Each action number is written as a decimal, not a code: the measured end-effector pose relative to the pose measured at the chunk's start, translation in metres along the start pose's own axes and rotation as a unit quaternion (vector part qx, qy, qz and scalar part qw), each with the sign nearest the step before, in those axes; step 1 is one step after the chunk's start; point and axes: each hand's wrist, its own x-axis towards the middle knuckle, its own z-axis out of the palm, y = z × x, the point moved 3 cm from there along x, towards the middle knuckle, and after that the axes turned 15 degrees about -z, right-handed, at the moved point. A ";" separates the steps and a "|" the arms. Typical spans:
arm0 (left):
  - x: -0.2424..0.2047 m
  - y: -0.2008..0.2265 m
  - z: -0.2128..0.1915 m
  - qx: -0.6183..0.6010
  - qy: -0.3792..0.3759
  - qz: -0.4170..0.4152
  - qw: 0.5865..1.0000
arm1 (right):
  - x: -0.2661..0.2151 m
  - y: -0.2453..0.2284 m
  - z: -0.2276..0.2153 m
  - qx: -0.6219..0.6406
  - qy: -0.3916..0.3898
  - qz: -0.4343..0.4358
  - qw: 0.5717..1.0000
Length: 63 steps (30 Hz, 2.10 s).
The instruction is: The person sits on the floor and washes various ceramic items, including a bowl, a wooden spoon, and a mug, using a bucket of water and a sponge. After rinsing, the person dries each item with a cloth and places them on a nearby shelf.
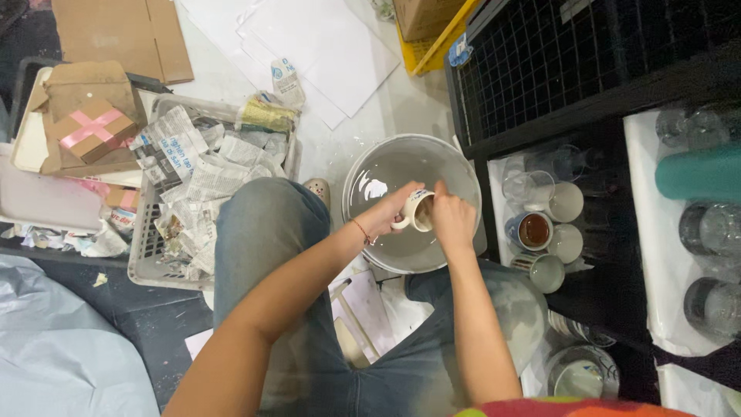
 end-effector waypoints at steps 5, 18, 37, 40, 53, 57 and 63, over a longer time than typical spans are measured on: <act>0.012 0.003 -0.006 0.007 -0.017 0.020 1.000 | -0.008 -0.003 -0.011 0.165 -0.001 0.039 0.986; 0.036 -0.010 -0.007 -0.032 -0.024 -0.028 0.999 | -0.004 0.003 0.011 0.084 -0.009 0.040 0.996; 0.029 -0.007 -0.008 -0.047 -0.023 -0.041 0.998 | -0.007 -0.006 0.002 0.171 0.025 0.069 0.983; 0.030 -0.006 -0.006 -0.057 -0.006 -0.049 0.997 | -0.011 -0.001 0.002 0.377 -0.020 0.171 0.910; 0.037 -0.011 -0.009 -0.062 0.005 -0.040 0.997 | 0.000 -0.002 0.014 0.067 0.032 0.070 0.995; 0.035 0.002 -0.008 -0.004 -0.040 0.038 0.998 | -0.005 0.001 0.009 0.111 0.003 0.064 0.992; 0.005 0.028 -0.010 0.121 -0.086 0.105 0.983 | -0.011 0.000 -0.010 0.489 0.018 0.145 0.860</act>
